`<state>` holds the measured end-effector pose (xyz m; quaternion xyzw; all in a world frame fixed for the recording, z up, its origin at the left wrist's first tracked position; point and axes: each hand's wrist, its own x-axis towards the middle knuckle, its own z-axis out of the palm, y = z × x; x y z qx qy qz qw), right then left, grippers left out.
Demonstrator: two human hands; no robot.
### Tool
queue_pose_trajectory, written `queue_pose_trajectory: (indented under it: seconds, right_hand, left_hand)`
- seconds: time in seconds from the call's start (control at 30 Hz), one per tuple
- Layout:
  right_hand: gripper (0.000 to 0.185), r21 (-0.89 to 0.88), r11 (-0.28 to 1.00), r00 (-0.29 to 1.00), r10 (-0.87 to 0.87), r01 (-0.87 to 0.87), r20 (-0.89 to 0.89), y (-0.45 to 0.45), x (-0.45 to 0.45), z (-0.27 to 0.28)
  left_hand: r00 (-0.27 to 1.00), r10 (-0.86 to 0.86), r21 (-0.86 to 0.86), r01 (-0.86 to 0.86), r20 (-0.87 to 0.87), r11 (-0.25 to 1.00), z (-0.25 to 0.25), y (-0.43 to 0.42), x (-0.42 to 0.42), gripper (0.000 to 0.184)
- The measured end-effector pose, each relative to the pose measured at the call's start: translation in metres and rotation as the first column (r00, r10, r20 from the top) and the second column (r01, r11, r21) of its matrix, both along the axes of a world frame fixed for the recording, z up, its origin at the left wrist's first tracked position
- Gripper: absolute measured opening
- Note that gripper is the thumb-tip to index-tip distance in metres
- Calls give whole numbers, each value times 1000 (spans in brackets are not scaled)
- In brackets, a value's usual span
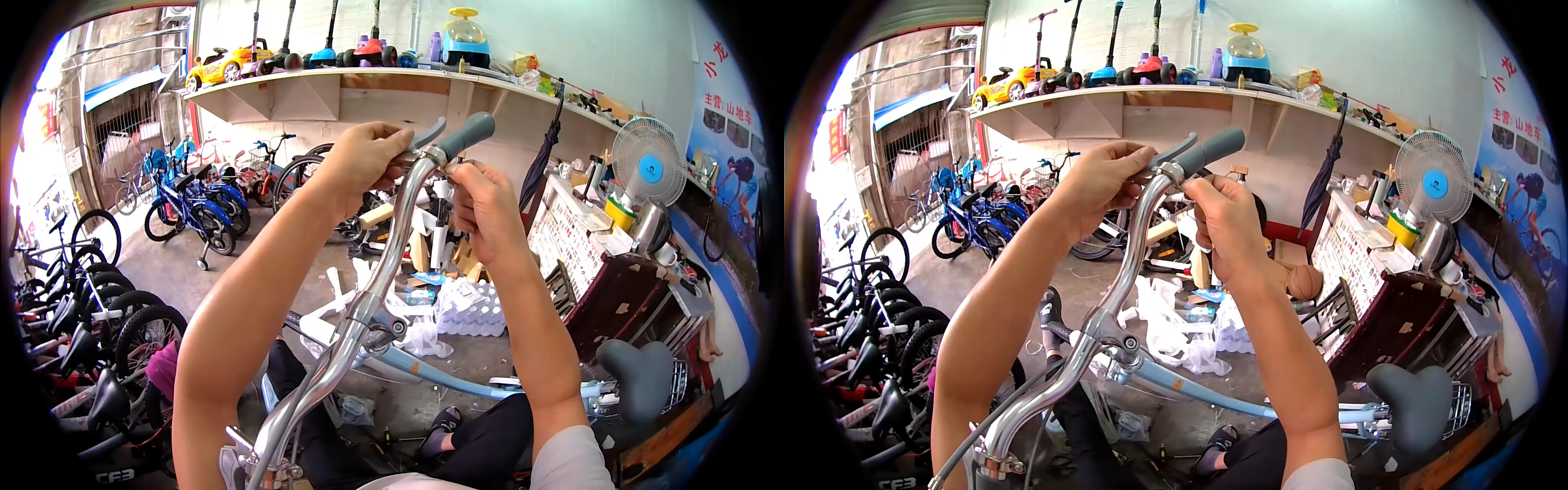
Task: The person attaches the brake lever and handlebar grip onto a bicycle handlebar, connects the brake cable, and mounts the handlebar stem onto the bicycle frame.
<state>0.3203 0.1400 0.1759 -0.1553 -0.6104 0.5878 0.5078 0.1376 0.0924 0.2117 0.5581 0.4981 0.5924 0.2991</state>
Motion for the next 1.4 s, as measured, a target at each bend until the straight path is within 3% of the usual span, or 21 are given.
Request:
queue_pose_trajectory:
  seconds: [0.07, 0.47, 0.67, 0.87, 1.07, 1.2, 1.4]
  right_hand:
    - [19, -23, 999, 998, 38, -39, -58, 3, 0, -4]
    - [28, -88, 987, 988, 128, -135, -82, 1, 0, 4]
    - [28, -133, 975, 980, 165, -178, -109, 0, -2, 3]
    - [28, -69, 987, 986, 136, -143, -95, -2, -2, 1]
    - [26, -42, 986, 986, 163, -164, -25, -1, -2, -6]
    - [29, -76, 978, 979, 200, -197, 42, 9, -6, -18]
    - [34, 40, 965, 964, 260, -258, -54, 16, -8, -24]
  left_hand:
    - [997, -18, -32, 21, 76, 999, -6, 1, 5, 27]
    - [996, -64, -30, 66, 61, 997, -8, 3, 5, 28]
    - [989, -49, -15, 51, 136, 999, -4, -7, 20, 31]
    - [981, -83, -42, 92, 177, 995, -8, -3, 15, 24]
    - [946, -227, -6, 235, 233, 972, -9, 3, 11, 21]
    - [977, -103, 5, 104, 189, 995, -5, -5, 25, 20]
    - [998, 31, 25, -30, -51, 999, -1, 0, 16, 25]
